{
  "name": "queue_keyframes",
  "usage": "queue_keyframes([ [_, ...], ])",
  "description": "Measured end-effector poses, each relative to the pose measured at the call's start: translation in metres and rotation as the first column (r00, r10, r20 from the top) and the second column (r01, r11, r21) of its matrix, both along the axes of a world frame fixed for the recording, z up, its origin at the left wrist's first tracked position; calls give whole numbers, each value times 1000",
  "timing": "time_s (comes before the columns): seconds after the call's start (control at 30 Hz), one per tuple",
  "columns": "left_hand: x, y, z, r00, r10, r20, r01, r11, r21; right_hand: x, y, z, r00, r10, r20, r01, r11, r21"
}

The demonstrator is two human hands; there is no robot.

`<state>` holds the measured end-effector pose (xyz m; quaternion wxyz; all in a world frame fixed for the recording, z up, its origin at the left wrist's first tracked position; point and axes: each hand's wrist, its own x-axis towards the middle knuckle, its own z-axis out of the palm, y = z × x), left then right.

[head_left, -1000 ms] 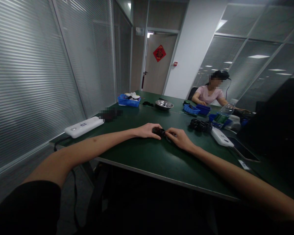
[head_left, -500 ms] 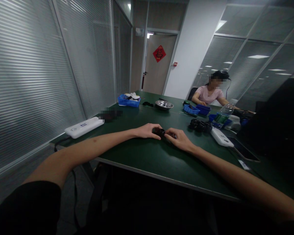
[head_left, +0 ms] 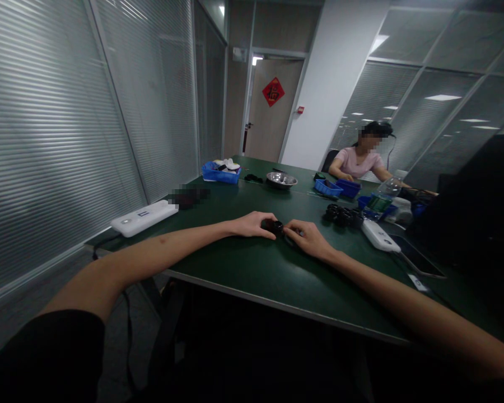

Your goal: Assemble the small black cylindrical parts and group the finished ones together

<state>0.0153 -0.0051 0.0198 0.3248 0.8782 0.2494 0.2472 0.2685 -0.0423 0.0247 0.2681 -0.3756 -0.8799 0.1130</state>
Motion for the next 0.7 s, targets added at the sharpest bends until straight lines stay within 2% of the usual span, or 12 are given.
queue_keyframes([
  [0.7,-1,-3,2,1000,1,-13,-1,1000,13,0,-1,-4,1000,-2,-15,2,1000,-20],
])
